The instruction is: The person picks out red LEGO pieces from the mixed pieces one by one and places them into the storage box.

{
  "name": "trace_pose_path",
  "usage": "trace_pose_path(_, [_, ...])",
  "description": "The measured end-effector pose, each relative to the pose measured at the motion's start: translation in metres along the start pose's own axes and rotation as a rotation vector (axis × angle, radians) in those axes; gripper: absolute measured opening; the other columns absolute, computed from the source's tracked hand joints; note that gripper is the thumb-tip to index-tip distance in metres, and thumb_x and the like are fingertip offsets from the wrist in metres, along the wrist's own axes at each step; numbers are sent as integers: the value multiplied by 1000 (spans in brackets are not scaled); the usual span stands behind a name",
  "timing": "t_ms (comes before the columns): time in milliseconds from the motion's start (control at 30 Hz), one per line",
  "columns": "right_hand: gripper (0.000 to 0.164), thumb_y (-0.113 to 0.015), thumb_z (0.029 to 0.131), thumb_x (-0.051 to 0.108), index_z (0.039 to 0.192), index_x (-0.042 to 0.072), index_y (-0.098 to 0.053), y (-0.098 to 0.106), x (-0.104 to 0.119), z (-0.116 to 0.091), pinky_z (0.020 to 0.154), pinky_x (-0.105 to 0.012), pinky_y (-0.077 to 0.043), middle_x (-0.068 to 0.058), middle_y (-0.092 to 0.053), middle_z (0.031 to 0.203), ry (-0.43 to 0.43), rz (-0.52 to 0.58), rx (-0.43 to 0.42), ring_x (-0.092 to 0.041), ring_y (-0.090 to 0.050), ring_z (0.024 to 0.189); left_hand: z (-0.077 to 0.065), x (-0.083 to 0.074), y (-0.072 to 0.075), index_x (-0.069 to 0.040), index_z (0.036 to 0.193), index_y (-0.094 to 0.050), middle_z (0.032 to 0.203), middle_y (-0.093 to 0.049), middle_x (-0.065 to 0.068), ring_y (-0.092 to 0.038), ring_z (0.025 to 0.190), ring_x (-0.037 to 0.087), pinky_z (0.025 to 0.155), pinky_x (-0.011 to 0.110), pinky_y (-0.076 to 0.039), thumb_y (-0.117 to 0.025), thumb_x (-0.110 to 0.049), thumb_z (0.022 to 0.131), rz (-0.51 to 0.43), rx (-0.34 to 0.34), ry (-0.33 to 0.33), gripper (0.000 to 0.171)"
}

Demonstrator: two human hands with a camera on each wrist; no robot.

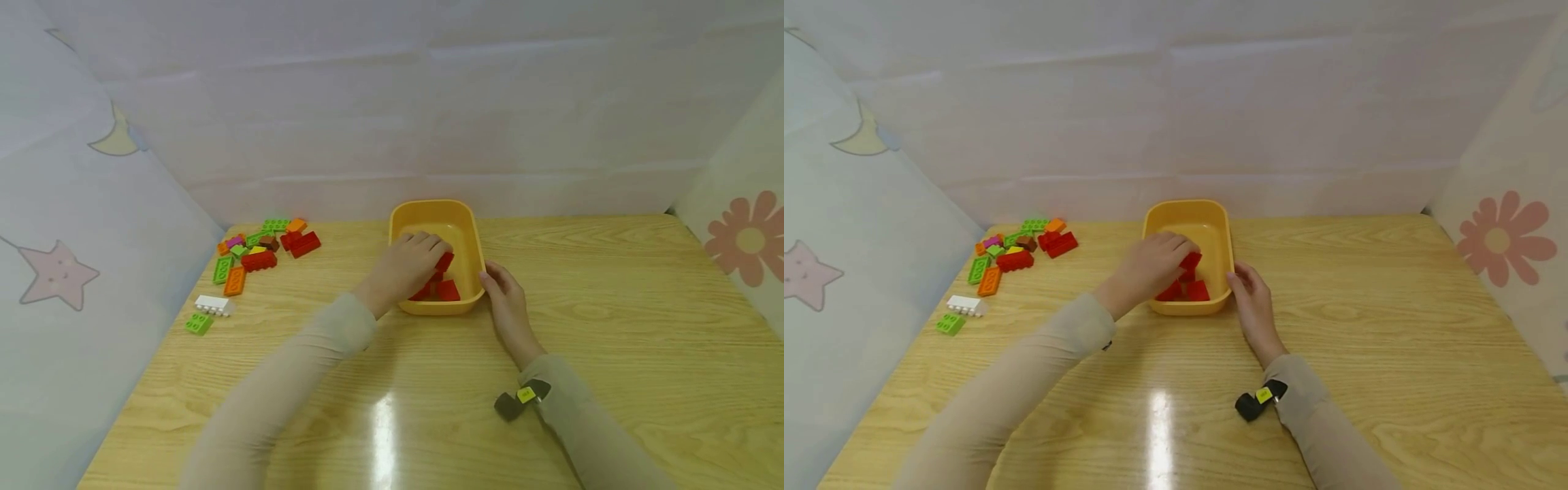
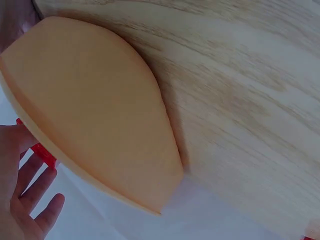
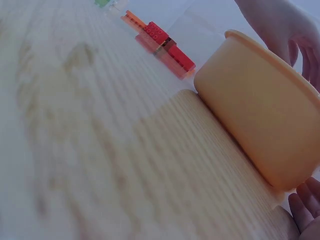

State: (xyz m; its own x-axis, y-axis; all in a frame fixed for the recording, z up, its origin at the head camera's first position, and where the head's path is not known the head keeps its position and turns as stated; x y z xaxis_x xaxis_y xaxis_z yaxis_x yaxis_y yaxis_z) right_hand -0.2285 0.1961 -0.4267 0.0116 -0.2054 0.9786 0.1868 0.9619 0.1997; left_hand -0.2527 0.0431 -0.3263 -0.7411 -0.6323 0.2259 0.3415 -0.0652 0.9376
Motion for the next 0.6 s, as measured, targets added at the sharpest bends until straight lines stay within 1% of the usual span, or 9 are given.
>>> trace_pose_path(233, [53, -46, 96, 39, 137, 6, -46, -1, 1, -1, 112, -47, -36, -15, -51, 140, 16, -11, 8, -21, -45, 126, 8, -11, -8, -14, 123, -54, 121, -64, 1, -55, 114, 19, 99, 35, -50, -60, -24, 90, -15, 7, -46, 35])
trace_pose_path(400, [51, -46, 96, 37, 137, 6, -46, 0, 2, -1, 112, -48, -36, -15, -51, 139, 24, -8, 8, -21, -45, 126, 11, -18, -13, -15, 124, -54, 121, -65, 0, -57, 110, 18, 97, 35, -51, -54, -22, 94, 20, 7, -89, 31])
trace_pose_path(467, [51, -46, 97, 36, 137, 6, -47, 0, 3, -1, 112, -48, -36, -16, -51, 139, 30, -8, 6, -22, -45, 126, 13, -19, -14, -16, 124, -54, 122, -65, -1, -58, 110, 18, 96, 35, -50, -52, -19, 95, 41, 11, -91, 30])
trace_pose_path(600, [50, -46, 97, 36, 137, 5, -47, 0, 3, -1, 112, -48, -36, -16, -52, 138, 35, -11, 4, -22, -45, 125, 16, -22, -15, -17, 126, -55, 125, -64, -1, -56, 114, 18, 98, 35, -49, -51, -17, 95, 43, 47, -83, 31])
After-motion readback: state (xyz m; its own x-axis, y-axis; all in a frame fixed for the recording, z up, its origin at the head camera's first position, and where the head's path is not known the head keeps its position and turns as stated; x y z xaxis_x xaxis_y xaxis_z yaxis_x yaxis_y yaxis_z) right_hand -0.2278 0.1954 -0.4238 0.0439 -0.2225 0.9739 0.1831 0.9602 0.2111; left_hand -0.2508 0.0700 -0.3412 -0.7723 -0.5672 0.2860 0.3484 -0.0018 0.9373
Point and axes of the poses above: each hand's wrist, its own z-axis towards the middle knuckle, its own y-axis out of the back of the hand, x = y × z, the point moved 7 cm from there along z, towards the middle knuckle
